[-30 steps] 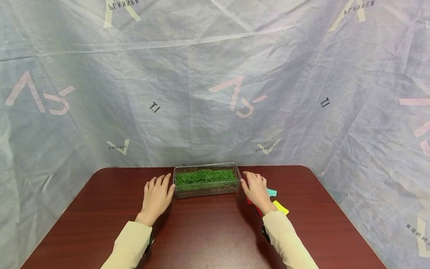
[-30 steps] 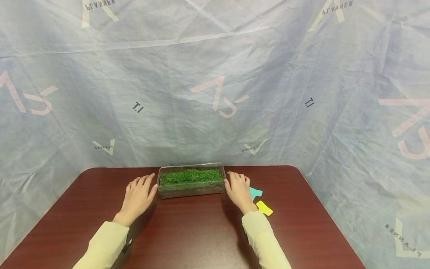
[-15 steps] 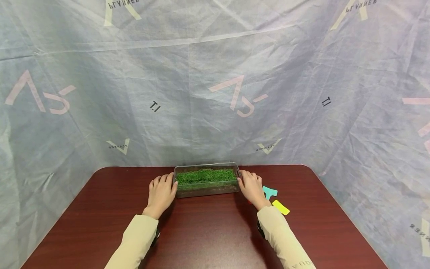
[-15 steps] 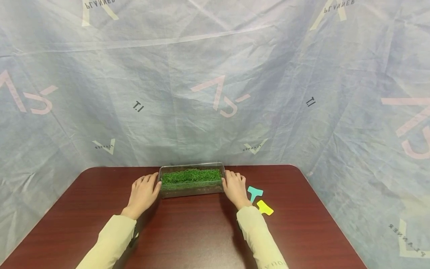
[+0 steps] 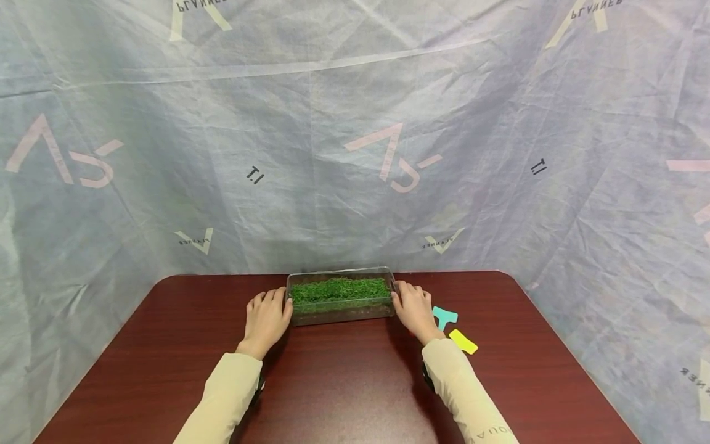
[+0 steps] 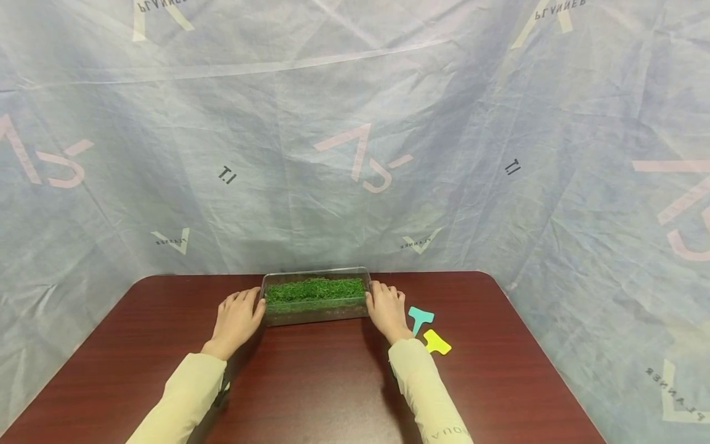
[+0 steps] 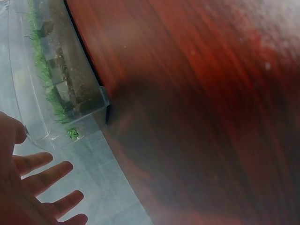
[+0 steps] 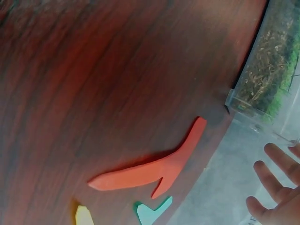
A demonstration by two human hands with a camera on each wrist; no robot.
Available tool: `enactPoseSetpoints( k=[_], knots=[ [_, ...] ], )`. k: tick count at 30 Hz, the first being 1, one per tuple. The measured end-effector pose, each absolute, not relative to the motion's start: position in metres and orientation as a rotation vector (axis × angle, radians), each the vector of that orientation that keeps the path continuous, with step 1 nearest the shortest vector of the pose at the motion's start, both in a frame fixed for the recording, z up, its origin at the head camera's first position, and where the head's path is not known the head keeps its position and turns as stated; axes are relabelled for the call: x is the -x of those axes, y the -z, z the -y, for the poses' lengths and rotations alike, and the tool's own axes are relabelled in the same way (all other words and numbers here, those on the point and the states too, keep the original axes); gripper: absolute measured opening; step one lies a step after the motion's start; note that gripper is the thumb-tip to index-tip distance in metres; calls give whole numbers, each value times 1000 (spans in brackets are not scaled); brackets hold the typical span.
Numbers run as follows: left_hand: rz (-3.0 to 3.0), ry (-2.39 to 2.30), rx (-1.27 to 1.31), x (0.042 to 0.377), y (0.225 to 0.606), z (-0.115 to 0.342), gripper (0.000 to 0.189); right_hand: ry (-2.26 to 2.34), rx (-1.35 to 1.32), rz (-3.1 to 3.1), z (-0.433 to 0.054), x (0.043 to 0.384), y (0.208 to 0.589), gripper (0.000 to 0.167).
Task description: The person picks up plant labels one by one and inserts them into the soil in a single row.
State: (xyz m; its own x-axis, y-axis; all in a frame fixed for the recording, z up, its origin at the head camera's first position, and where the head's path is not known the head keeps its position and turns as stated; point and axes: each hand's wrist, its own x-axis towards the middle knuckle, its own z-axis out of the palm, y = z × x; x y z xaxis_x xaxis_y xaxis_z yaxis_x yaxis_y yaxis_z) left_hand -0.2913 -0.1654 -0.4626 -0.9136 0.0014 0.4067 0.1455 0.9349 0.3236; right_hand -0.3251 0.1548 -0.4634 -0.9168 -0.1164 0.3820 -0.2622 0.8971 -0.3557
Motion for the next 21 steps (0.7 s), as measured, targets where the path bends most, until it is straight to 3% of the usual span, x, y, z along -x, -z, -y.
enactPoseSetpoints(
  k=[21],
  knots=[
    [2762, 525, 49, 289, 462, 165, 46, -588, -282, 2714, -155, 321, 464, 30]
  ],
)
